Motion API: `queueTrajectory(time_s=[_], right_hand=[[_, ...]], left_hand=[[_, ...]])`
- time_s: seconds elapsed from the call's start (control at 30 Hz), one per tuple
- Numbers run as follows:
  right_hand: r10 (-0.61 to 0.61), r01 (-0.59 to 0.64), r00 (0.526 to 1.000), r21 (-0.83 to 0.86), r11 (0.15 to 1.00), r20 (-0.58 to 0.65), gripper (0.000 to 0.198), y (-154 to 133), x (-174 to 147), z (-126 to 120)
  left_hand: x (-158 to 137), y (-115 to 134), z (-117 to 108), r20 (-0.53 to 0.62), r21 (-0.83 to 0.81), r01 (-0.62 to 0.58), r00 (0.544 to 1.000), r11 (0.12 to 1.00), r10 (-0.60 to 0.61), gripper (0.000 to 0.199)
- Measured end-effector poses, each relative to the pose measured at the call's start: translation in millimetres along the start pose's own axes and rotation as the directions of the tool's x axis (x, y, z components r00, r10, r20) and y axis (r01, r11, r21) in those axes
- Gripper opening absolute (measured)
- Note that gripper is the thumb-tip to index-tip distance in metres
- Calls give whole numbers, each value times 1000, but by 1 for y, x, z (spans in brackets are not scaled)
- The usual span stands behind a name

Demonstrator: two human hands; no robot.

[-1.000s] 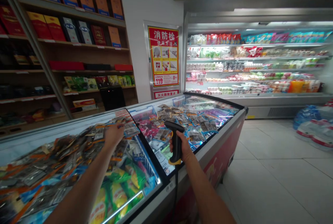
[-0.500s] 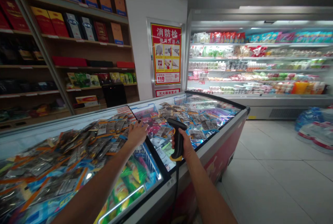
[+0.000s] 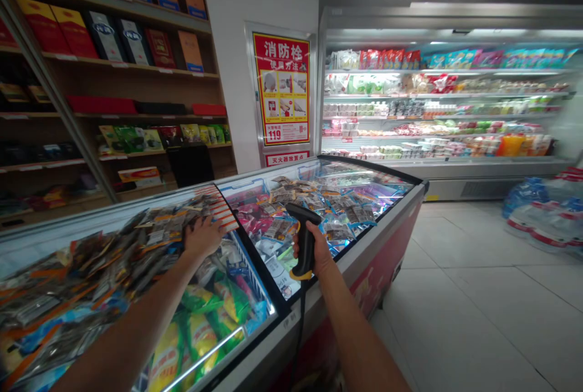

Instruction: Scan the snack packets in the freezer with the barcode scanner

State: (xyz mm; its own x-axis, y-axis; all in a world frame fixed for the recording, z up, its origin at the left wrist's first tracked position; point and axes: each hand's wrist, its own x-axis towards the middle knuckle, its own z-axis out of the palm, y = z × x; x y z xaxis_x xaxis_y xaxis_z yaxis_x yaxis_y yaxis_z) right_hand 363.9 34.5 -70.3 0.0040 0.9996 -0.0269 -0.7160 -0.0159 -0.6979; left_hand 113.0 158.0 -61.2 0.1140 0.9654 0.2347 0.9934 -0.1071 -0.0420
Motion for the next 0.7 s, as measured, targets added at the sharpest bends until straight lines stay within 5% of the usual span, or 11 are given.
queueTrajectory(time_s=[0.3, 0.43, 0.6, 0.7], right_hand=[[2, -2, 1000, 40, 999, 4, 28, -1, -2, 2], [-5, 4, 1000, 54, 999, 8, 29, -1, -3, 2], [-9, 9, 1000, 52, 999, -3, 30, -1, -3, 1], [-7, 6, 1000, 49, 999, 4, 31, 0, -1, 0]], left_hand=[[-2, -14, -5, -25, 33, 98, 995, 995, -97, 41], [-8, 25, -19, -139, -25, -10, 990, 1000, 6, 39], [-12, 93, -23, 111, -297, -182, 969, 937, 223, 51], [-11, 111, -13, 151, -376, -184, 955, 908, 256, 59]])
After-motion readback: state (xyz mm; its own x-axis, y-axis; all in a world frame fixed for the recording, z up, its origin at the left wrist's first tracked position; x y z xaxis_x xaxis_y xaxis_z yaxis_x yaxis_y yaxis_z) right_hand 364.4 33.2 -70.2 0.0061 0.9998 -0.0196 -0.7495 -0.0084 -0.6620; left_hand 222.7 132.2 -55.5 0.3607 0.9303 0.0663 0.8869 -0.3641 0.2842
